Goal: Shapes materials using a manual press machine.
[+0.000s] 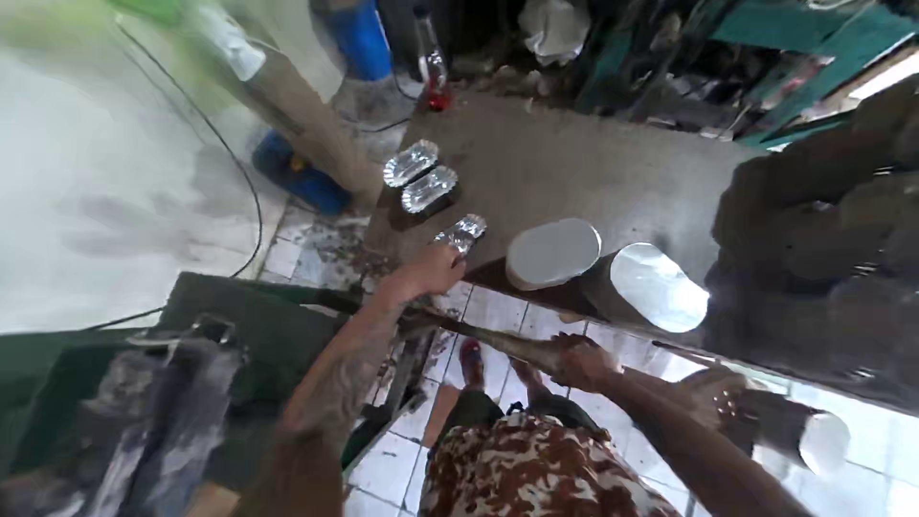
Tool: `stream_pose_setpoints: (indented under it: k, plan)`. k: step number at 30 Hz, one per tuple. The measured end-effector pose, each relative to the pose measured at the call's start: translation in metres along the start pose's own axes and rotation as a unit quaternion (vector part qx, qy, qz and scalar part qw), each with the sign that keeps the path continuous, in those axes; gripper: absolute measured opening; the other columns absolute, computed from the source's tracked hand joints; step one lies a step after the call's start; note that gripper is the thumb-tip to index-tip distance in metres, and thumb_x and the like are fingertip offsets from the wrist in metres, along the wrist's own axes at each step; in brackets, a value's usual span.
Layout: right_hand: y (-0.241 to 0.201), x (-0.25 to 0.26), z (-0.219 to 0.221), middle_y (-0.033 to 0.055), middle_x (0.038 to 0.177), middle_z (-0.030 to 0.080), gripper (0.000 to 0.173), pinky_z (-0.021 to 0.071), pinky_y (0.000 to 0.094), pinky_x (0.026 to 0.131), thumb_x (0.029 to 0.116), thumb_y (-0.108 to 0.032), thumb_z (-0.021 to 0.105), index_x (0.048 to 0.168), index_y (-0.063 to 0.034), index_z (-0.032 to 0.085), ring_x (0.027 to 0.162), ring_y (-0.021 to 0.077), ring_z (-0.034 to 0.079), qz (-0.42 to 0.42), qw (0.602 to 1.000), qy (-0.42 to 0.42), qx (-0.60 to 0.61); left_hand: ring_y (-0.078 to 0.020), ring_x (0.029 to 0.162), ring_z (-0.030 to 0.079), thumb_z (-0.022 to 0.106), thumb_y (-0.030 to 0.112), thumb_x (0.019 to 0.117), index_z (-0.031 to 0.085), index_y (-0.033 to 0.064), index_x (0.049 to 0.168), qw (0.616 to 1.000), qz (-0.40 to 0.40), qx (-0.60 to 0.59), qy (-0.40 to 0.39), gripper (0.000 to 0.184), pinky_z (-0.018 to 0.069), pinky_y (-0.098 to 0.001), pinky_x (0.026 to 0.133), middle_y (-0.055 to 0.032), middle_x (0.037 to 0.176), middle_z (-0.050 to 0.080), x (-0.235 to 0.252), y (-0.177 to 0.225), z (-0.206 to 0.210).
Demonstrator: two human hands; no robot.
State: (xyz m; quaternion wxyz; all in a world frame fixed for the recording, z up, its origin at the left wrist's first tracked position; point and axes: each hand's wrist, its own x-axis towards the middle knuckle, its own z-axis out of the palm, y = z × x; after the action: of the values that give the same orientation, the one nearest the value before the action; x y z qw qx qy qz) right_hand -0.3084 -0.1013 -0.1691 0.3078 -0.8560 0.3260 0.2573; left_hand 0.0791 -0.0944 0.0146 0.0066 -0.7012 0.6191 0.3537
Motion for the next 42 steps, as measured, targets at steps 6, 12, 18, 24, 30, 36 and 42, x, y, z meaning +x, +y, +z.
stream_pose_setpoints:
  k: [6,12,18,24,30,36,42]
  plan:
    - [0.022,0.018,0.007,0.0108,0.159,0.045,0.107,0.0392,0.0595,0.114,0.0724,-0.075,0.073,0.156,-0.0163,0.041,0.146,0.0348,0.042,0.033,0.998,-0.042,0.037,-0.0330,0.101,0.068,0.061,0.029,0.0997,0.073,0.0052,0.098,0.978,0.108,0.162,-0.080,0.026,0.0543,-0.0569,0.091,-0.0162,0.107,0.070,0.097,-0.026,-0.020]
    - [0.024,0.019,0.011,0.0125,0.154,0.049,0.109,0.0415,0.0600,0.112,0.0686,-0.082,0.069,0.152,-0.0163,0.046,0.141,0.0360,0.047,0.054,0.997,-0.019,0.044,-0.0346,0.127,0.058,0.059,0.044,0.1003,0.073,0.0097,0.119,0.967,0.136,0.183,-0.112,0.041,0.0464,-0.0576,0.107,-0.0172,0.138,0.060,0.108,-0.049,-0.011]
    - [-0.034,-0.052,-0.044,0.0196,0.145,0.057,0.052,0.0368,0.0509,0.119,0.0994,-0.036,0.064,0.142,-0.0058,0.060,0.138,0.0333,0.051,0.072,0.939,0.112,0.317,-0.0395,0.125,0.058,0.058,0.019,0.1024,0.067,-0.0013,0.122,0.982,0.159,0.068,-0.077,0.029,0.0460,-0.0594,0.106,-0.0251,0.135,0.059,0.110,-0.054,-0.003]
    - [-0.055,-0.128,-0.175,0.0162,0.114,0.074,0.049,0.0495,0.0530,0.107,0.0946,-0.048,0.067,0.113,-0.0026,0.074,0.115,0.0343,0.068,-0.019,0.861,0.509,0.008,-0.0403,0.120,0.061,0.062,0.030,0.0998,0.070,0.0040,0.120,0.975,0.165,0.150,-0.015,0.035,0.0461,-0.0653,0.103,-0.0222,0.124,0.066,0.119,-0.061,0.010]
    - [0.003,-0.094,-0.186,0.0039,0.110,0.073,0.033,0.0320,0.0476,0.124,0.1019,-0.037,0.060,0.116,-0.0094,0.072,0.114,0.0171,0.066,-0.080,0.926,0.368,0.043,-0.0459,0.117,0.062,0.059,0.040,0.1017,0.070,-0.0019,0.118,0.980,0.144,0.047,0.133,0.047,0.0480,-0.0656,0.100,-0.0283,0.122,0.065,0.060,0.014,-0.018]
    - [0.010,-0.110,-0.205,0.0047,0.117,0.071,0.038,0.0252,0.0463,0.127,0.1078,-0.033,0.046,0.119,-0.0059,0.070,0.122,0.0141,0.061,-0.134,0.926,0.293,0.196,-0.0391,0.106,0.067,0.065,0.044,0.0970,0.061,0.0096,0.137,0.995,0.073,0.052,-0.037,0.053,0.0525,-0.0639,0.090,-0.0193,0.114,0.069,0.046,0.172,0.006]
    - [0.016,-0.112,-0.206,0.0059,0.123,0.070,0.040,0.0216,0.0466,0.128,0.1088,-0.033,0.045,0.118,-0.0042,0.071,0.129,0.0156,0.059,-0.139,0.923,0.279,0.226,-0.0125,0.086,0.067,0.067,0.019,0.1004,0.067,0.0076,0.126,0.935,0.165,-0.136,-0.282,0.028,0.0563,-0.0336,0.081,-0.0065,0.103,0.072,0.090,0.145,-0.030]
